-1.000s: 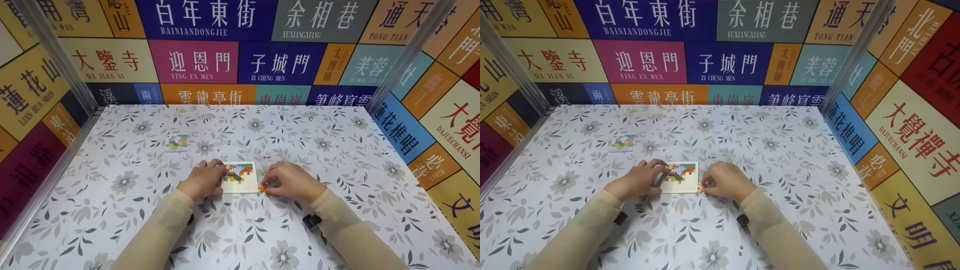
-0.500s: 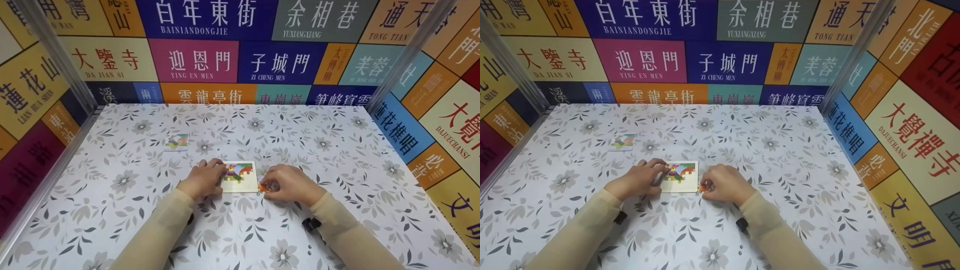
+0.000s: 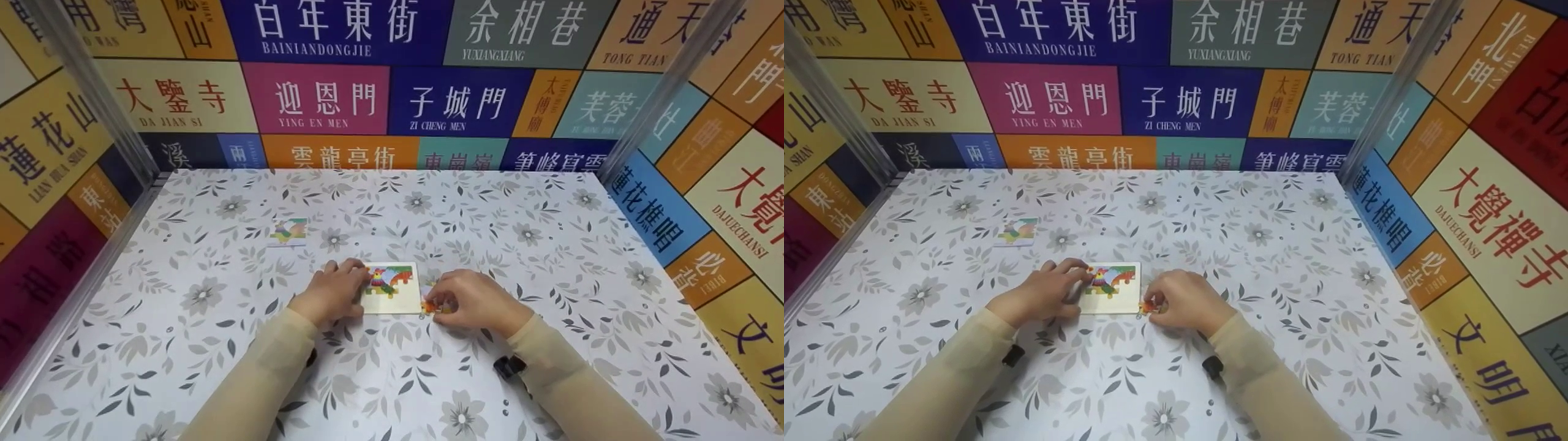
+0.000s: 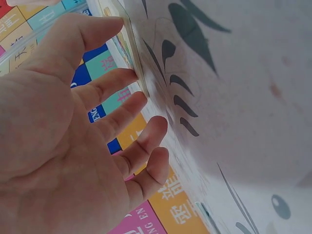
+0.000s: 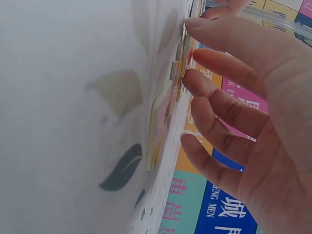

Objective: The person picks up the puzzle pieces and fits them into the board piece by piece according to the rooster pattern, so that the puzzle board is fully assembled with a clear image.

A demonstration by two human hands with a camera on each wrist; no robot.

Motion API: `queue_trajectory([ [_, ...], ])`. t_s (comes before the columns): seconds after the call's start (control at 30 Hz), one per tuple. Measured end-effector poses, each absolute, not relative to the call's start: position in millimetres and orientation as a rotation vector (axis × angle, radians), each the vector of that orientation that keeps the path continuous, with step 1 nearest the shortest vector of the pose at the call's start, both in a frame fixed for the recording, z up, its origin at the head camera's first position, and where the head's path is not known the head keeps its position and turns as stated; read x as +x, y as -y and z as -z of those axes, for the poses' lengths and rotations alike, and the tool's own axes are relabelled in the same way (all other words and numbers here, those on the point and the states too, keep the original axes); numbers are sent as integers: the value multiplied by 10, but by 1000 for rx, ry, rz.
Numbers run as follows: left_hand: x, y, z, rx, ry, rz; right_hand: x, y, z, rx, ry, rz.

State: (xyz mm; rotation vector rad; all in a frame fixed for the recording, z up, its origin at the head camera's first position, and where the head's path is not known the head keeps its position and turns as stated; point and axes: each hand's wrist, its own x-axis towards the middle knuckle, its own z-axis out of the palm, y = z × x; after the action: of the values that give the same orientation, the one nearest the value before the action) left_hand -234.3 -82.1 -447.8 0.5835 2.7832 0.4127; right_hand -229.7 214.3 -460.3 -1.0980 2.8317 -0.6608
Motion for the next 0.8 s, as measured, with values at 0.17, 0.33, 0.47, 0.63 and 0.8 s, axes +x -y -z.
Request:
queue_trajectory([
  [0.17,-2345,821,4475,584,-2785,-427,-2313,-2128,4567,-1076,-2816,691],
  [0.33,-2350,821,4487,577,-2782,-417,-2364,-2089,4530,-1081,-2806,722],
  [0.47,-2351,818,4499,576,-2777,-407,-2419,-2043,4519,-1103,-2811,700],
  [0.63,-2353,812,4493,573,-2767,-410,-2472,-1966,4501,-1105,-2794,683],
  [0.8,-2353,814,4489,561,-2764,-413,-2523,-1869,4496,-1097,-2773,702],
])
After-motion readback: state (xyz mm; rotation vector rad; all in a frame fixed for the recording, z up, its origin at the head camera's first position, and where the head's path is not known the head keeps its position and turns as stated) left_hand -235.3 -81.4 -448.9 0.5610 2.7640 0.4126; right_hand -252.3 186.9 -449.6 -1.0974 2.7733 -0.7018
